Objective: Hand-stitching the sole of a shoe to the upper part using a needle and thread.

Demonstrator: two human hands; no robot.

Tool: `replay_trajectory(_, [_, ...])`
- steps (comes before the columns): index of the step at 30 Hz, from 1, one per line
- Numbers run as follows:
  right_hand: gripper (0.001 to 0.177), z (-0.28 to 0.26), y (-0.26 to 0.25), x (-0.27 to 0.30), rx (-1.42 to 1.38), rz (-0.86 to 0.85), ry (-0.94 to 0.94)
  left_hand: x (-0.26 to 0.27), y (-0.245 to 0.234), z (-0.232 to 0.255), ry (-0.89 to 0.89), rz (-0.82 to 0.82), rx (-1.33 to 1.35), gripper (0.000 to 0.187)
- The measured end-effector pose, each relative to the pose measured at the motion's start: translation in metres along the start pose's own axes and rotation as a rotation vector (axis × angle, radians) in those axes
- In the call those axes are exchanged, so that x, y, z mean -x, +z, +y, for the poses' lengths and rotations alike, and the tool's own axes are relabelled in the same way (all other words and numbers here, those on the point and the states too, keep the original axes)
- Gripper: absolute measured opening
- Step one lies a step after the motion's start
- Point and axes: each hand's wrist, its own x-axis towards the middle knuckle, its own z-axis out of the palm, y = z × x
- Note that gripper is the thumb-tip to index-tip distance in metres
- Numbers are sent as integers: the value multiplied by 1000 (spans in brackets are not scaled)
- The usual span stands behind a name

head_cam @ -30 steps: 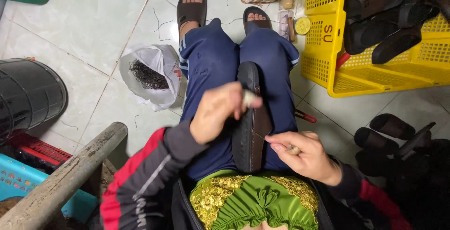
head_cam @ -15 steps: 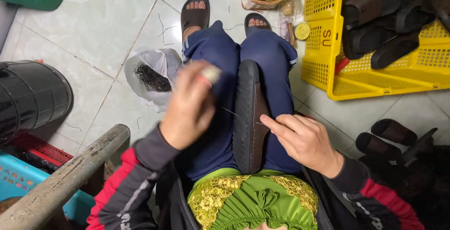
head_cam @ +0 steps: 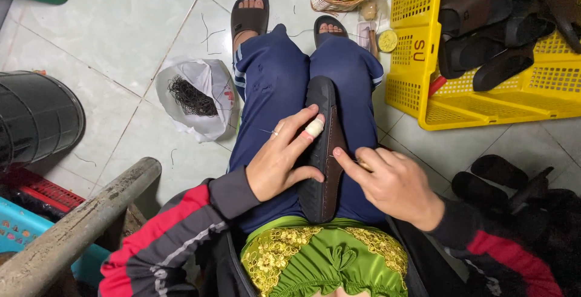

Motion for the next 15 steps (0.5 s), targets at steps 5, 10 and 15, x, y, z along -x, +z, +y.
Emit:
replay_trajectory(5, [32, -6, 30, -4, -33, 60, 66, -5, 7, -4, 4, 15, -48, 92])
replay_trajectory(10, [29, -12, 26, -7, -252, 185, 133, -4, -5, 13, -68, -4, -149, 88])
replay_trajectory(15, [38, -11, 34, -1, -439, 336, 180, 17, -2, 26, -333, 119, 582, 21])
